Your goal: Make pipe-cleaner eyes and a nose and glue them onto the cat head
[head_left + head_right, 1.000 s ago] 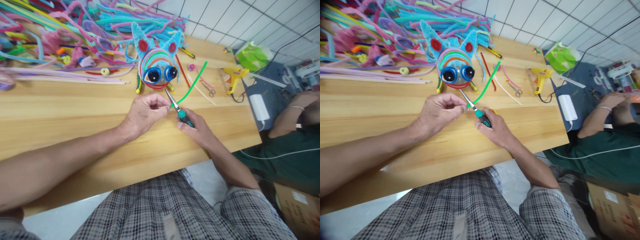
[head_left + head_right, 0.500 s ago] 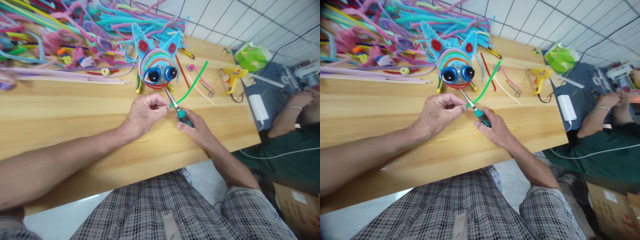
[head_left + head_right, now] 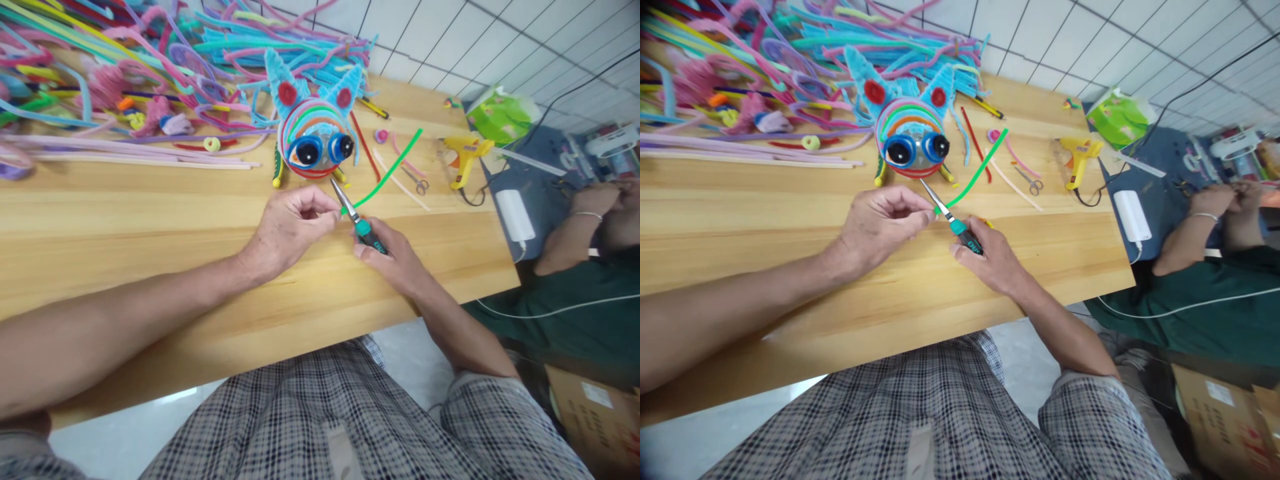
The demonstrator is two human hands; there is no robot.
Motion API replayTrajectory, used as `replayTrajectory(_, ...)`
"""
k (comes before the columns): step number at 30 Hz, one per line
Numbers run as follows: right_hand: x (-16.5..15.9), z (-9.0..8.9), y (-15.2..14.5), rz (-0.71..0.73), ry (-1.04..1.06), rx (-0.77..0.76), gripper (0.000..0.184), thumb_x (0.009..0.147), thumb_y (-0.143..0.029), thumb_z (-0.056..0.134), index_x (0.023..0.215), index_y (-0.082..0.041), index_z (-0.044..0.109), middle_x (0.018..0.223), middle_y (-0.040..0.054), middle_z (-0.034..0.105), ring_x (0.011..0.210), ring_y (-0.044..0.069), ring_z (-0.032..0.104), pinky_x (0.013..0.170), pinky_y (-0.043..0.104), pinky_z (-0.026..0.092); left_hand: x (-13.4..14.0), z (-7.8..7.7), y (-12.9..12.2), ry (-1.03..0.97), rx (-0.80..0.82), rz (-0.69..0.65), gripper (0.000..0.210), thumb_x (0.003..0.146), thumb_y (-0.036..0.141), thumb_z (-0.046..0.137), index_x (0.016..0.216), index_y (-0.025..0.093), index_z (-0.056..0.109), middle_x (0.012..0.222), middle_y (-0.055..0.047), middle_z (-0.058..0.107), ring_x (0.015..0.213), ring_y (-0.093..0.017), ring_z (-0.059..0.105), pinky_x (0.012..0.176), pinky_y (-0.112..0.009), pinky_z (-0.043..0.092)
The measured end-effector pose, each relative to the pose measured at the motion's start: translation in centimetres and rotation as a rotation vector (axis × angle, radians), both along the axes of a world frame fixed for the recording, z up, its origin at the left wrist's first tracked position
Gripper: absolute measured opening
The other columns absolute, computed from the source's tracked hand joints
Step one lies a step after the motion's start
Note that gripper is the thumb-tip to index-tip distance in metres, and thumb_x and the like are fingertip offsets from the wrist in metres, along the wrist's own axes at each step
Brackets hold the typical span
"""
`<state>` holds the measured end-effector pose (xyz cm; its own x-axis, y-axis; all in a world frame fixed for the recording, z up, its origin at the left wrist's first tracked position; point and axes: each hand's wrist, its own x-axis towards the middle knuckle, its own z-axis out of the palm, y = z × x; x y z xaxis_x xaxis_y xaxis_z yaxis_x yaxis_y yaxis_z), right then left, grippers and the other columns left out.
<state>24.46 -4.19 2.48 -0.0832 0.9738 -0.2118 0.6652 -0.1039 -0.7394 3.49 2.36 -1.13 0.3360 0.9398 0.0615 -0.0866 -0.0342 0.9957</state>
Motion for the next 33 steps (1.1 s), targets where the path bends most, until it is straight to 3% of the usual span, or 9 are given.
replayTrajectory(23, -0.01, -0.71, -0.10, 0.021, -0.071, 0.070, 0.026, 0.087, -0.050, 0.063, 0.090, -0.027, 0.051, 0.081, -0.0014, 0.059, 0.076, 0.020, 0.053, 0.074, 0.035, 0.040, 0.05, 0.06, -0.10, 0.008, -0.026, -0.002, 0.002, 0.082, 0.022, 0.079, 0.081, 0.020, 0.078, 0.079, -0.001, 0.081, 0.065, -0.013, 0.067, 0.056, -0.024, 0.051)
replayTrajectory(33, 0.27, -0.36, -0.02, 0.020, 0.000, 0.014, 0.028, 0.087, -0.052, 0.063, 0.092, -0.026, 0.056, 0.082, -0.0017, 0.059, 0.077, 0.019, 0.053, 0.075, 0.035, 0.041, 0.08, -0.15, 0.09, 0.017, -0.058, -0.009, 0.005, 0.083, 0.024, 0.080, 0.084, 0.020, 0.079, 0.071, 0.000, 0.076, 0.055, -0.011, 0.058, 0.051, -0.023, 0.046)
